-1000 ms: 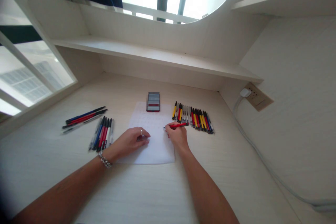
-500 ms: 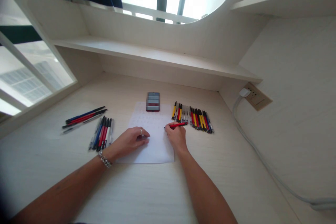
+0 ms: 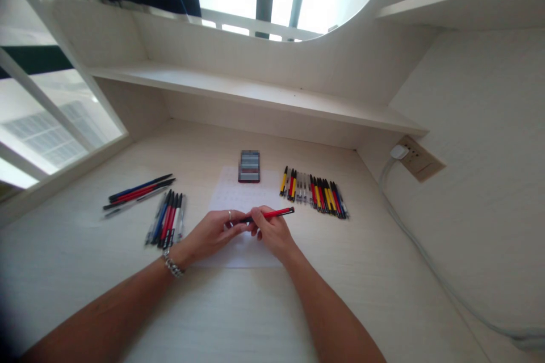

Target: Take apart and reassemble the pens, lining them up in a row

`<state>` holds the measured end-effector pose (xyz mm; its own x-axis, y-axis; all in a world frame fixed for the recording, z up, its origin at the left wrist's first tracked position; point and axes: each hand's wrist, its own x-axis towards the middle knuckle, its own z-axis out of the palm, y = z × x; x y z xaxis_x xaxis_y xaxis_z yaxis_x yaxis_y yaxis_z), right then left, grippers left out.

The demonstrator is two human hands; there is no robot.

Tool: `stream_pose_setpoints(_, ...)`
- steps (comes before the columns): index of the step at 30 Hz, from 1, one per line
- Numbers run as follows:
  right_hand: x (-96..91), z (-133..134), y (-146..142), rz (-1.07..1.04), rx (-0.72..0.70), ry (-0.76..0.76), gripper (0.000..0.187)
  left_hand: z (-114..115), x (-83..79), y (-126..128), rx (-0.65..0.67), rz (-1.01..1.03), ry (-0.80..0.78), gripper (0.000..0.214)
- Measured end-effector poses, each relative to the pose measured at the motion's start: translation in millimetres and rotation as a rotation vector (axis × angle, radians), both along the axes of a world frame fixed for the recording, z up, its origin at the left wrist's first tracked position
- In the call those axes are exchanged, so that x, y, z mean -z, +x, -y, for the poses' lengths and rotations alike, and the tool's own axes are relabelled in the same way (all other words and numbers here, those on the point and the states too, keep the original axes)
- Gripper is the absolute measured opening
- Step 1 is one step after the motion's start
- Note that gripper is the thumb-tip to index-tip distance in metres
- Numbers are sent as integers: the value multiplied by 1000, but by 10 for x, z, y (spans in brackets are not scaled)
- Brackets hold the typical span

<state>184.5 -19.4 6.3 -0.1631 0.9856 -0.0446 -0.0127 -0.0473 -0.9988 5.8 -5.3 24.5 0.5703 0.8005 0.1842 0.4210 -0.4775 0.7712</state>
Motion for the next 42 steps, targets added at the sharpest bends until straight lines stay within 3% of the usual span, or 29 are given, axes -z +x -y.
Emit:
stream_pose_setpoints(4, 5, -33, 58, -9, -7, 15, 39, -24, 1, -34, -42, -52, 28, 23)
stream_pose_setpoints(9, -27, -122, 373, -62, 325, 67, 43, -89, 27, -103, -150, -165, 71, 22)
stream_pose_setpoints(11, -37, -120, 428, -31, 382, 125, 44, -89, 32, -101, -144, -203, 88, 21)
stream_pose_setpoints(18, -53, -11, 231, 196, 136, 120, 46, -116, 70, -127, -124, -261, 135, 20)
stream_pose_setpoints(21, -87, -13, 285, 377, 89, 147, 42, -180, 84, -184, -167, -221, 146, 18)
stream_pose_setpoints(27, -211, 42, 407, 666, -174, 279, 23, -210, 97, -214, -221, -82, 153, 15)
stream_pose_setpoints(30, -268, 56, 453, 748, -173, 342, 22, -194, 99, -196, -241, -38, 140, 21)
stream_pose_setpoints(33, -284, -15, 691, 809, 97, 375, 26, -195, 126, -193, -240, -52, 103, 29)
stream_pose_setpoints(36, -218, -114, 1172, 856, 649, 316, 37, -205, 176, -201, -221, -86, 76, 24)
stream_pose_setpoints(38, -131, -145, 1546, 950, 919, 211, 40, -207, 203, -202, -203, -103, 72, 22)
stream_pose_setpoints(40, -29, -140, 1869, 1059, 1066, 79, 41, -204, 214, -198, -183, -115, 76, 22)
stream_pose_setpoints(42, 70, -121, 2081, 1102, 1127, -70, 41, -197, 210, -190, -171, -121, 79, 23)
